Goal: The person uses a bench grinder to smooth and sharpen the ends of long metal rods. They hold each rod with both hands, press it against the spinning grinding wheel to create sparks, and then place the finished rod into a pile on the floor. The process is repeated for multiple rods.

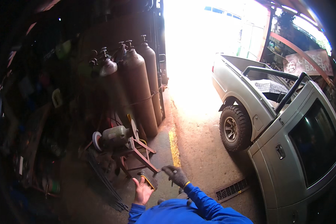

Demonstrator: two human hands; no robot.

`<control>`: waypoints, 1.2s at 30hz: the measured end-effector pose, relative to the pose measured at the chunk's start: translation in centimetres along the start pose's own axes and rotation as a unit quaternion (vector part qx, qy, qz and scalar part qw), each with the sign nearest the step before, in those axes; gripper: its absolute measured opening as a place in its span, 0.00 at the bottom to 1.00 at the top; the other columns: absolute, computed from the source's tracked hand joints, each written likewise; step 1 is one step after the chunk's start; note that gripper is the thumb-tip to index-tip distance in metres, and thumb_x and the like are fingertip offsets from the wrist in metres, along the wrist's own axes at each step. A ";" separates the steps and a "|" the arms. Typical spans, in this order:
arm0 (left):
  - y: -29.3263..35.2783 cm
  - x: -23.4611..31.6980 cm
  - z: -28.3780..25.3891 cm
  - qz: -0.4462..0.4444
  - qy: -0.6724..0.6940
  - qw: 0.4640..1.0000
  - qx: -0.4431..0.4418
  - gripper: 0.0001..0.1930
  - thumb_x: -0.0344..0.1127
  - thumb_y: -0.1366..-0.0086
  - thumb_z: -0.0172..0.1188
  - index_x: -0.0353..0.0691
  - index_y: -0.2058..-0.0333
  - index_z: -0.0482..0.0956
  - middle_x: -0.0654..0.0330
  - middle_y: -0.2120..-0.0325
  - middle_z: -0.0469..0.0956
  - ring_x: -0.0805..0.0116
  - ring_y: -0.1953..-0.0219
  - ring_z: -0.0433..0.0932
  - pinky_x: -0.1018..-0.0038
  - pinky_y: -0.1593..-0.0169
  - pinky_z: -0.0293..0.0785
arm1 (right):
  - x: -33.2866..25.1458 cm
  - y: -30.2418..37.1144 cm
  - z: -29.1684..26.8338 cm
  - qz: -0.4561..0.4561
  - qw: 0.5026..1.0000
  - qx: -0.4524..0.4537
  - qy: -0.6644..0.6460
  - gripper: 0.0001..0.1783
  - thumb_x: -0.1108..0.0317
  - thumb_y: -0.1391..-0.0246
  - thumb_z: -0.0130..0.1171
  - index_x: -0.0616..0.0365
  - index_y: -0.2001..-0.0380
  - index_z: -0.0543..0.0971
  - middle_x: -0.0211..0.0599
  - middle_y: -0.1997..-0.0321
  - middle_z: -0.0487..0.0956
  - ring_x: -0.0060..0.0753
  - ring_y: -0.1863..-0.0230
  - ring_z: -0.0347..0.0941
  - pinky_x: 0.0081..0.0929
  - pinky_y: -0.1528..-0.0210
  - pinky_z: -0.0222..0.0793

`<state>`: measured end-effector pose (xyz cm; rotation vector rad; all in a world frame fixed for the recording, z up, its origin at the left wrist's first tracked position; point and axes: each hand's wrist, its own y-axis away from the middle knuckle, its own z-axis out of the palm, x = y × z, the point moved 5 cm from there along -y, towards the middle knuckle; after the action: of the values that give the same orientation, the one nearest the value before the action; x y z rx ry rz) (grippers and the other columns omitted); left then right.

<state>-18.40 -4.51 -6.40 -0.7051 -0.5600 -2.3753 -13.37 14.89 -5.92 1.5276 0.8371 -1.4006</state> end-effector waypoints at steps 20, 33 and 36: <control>-6.8 -2.6 1.0 0.127 -0.439 0.866 0.204 0.23 0.46 0.31 0.52 0.27 0.55 0.80 0.44 0.59 0.81 0.58 0.54 0.80 0.68 0.49 0.72 | 0.3 -2.8 -0.8 -0.007 0.995 -0.095 0.001 0.15 0.60 0.36 0.54 0.60 0.55 0.80 0.33 0.68 0.82 0.21 0.68 0.76 0.22 0.67 0.74; -12.2 -2.4 -2.4 0.024 0.012 0.999 0.039 0.22 0.46 0.33 0.55 0.33 0.51 0.78 0.48 0.58 0.82 0.58 0.58 0.82 0.61 0.61 0.81 | -0.3 -2.4 1.3 0.059 0.967 -0.244 0.044 0.19 0.54 0.38 0.60 0.57 0.52 0.80 0.31 0.73 0.78 0.21 0.73 0.75 0.22 0.74 0.73; -11.4 -1.1 3.4 0.039 0.028 0.999 -0.003 0.26 0.49 0.30 0.48 0.30 0.47 0.71 0.46 0.53 0.79 0.61 0.55 0.81 0.67 0.56 0.82 | -0.4 -2.7 1.1 0.058 0.972 -0.225 0.046 0.19 0.54 0.38 0.60 0.56 0.51 0.80 0.31 0.74 0.78 0.22 0.73 0.75 0.24 0.72 0.74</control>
<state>-23.75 6.22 -6.93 -0.6490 -0.4925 -2.3177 -16.30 14.98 -5.90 1.2714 1.0243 -0.9760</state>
